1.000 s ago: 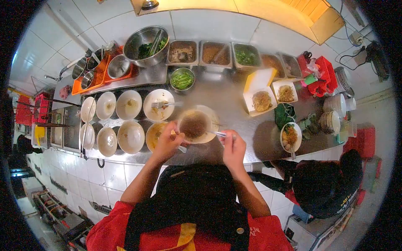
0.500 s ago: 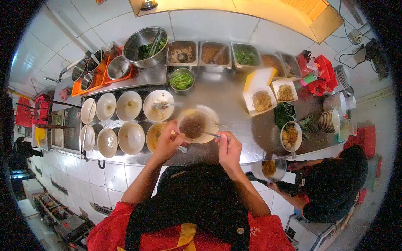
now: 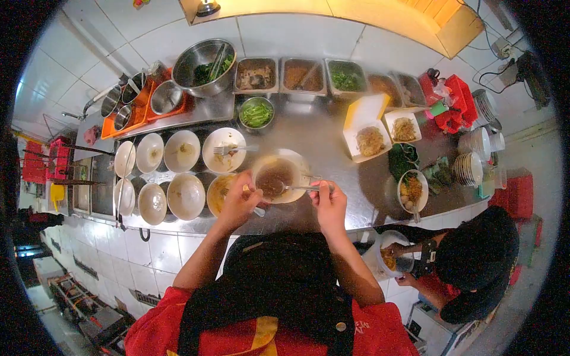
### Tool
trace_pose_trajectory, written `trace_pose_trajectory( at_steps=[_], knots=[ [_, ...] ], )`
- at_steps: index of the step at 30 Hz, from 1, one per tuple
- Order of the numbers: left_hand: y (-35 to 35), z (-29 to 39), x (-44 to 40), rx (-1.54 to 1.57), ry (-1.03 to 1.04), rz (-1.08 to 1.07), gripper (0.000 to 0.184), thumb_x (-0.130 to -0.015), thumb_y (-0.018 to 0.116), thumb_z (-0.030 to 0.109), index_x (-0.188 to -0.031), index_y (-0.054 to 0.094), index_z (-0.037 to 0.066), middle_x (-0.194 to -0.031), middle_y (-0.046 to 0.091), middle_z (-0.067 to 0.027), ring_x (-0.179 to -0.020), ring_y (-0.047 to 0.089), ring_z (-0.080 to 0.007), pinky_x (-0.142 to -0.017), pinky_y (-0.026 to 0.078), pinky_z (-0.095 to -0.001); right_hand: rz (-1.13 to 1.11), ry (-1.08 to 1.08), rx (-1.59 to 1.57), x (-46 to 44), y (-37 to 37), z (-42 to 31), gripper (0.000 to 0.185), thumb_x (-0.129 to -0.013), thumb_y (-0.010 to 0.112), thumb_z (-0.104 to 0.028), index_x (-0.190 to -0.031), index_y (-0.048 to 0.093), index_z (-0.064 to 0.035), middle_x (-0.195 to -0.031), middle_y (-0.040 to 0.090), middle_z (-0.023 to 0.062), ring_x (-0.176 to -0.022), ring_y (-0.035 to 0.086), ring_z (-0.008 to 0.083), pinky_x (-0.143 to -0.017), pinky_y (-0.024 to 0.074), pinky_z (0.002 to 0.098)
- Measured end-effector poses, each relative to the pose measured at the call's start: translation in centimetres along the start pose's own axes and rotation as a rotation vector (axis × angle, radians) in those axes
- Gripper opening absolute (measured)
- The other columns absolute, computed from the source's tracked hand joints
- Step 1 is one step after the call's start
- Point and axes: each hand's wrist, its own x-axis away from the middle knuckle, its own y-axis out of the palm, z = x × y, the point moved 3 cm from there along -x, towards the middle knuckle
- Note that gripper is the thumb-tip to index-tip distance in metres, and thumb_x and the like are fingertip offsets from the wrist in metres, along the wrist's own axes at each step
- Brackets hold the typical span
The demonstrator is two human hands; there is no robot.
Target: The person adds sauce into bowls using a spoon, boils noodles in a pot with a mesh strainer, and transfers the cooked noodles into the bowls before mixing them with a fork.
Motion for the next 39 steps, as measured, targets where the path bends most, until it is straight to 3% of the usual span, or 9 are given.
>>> trace_pose_trajectory(
  at_steps=[3, 6, 9, 18, 23, 36, 39],
  knots=[
    [0.1, 1.4, 0.2, 0.109, -0.120, -0.008, 0.023, -0.086, 0.066, 0.002, -0.094, 0.044, 0.007, -0.119, 0.046, -0.0138, -0.100, 0.056, -0.0201, -0.073, 0.054, -0.0294, 0.017, 0.034, -0.013, -0.2, -0.4, 0.3, 0.024, -0.104, 0.050, -0.022, -0.096, 0.064, -0.0044, -0.073, 0.059, -0.0008, -0.061, 0.048, 0.0040, -0.055, 0.0399, 0.0194],
    [-0.3, -0.7, 0.0, 0.044, -0.087, 0.003, 0.022, -0.087, 0.065, 0.003, -0.095, 0.045, 0.007, -0.116, 0.045, -0.0115, -0.095, 0.057, -0.0178, -0.070, 0.055, -0.0285, 0.040, -0.005, -0.003, -0.4, -0.5, -0.2, 0.023, -0.104, 0.051, -0.023, -0.097, 0.063, -0.0051, -0.074, 0.058, -0.0003, -0.059, 0.046, 0.0038, -0.053, 0.0367, 0.0173],
    [-0.3, -1.5, -0.2, 0.143, -0.131, 0.016, 0.021, -0.088, 0.064, 0.003, -0.097, 0.045, 0.007, -0.114, 0.045, -0.0107, -0.090, 0.058, -0.0161, -0.068, 0.054, -0.0284, 0.015, -0.048, 0.029, -0.7, -0.7, -0.6, 0.024, -0.104, 0.050, -0.023, -0.098, 0.064, -0.0050, -0.073, 0.059, -0.0010, -0.062, 0.048, 0.0039, -0.056, 0.0399, 0.0190],
    [-1.8, 0.5, -0.8, 0.233, -0.286, 0.000, 0.018, -0.095, 0.057, 0.004, -0.096, 0.039, 0.008, -0.092, 0.053, -0.0074, -0.075, 0.070, -0.0213, -0.064, 0.058, -0.0308, 0.040, -0.049, -0.025, -1.5, -0.4, -1.2, 0.023, -0.104, 0.052, -0.024, -0.098, 0.063, -0.0046, -0.074, 0.057, -0.0007, -0.061, 0.046, 0.0038, -0.054, 0.0364, 0.0176],
    [-3.3, -0.6, -1.4, 0.242, -0.243, 0.094, 0.018, -0.096, 0.055, 0.003, -0.101, 0.038, 0.009, -0.091, 0.055, -0.0096, -0.075, 0.071, -0.0264, -0.064, 0.060, -0.0321, 0.049, -0.066, -0.038, -2.1, -0.8, -1.4, 0.023, -0.104, 0.052, -0.023, -0.096, 0.063, -0.0044, -0.074, 0.057, -0.0004, -0.060, 0.045, 0.0037, -0.053, 0.0356, 0.0178],
    [-6.8, -1.6, -1.6, 0.257, -0.252, 0.195, 0.016, -0.096, 0.055, 0.009, -0.097, 0.039, 0.009, -0.092, 0.061, -0.0143, -0.077, 0.072, -0.0254, -0.066, 0.060, -0.0325, 0.075, -0.078, -0.017, -2.7, -1.7, 0.1, 0.022, -0.104, 0.051, -0.023, -0.098, 0.063, -0.0048, -0.073, 0.057, -0.0007, -0.060, 0.045, 0.0035, -0.053, 0.0364, 0.0183],
    [-7.0, -0.5, -1.2, 0.275, -0.216, 0.214, 0.016, -0.097, 0.055, 0.009, -0.097, 0.039, 0.009, -0.091, 0.061, -0.0135, -0.078, 0.072, -0.0255, -0.066, 0.059, -0.0323, 0.081, -0.107, 0.055, -3.0, -2.3, 2.4, 0.023, -0.103, 0.052, -0.021, -0.100, 0.065, -0.0026, -0.073, 0.061, 0.0009, -0.060, 0.050, 0.0051, -0.055, 0.0412, 0.0201]
  ],
)
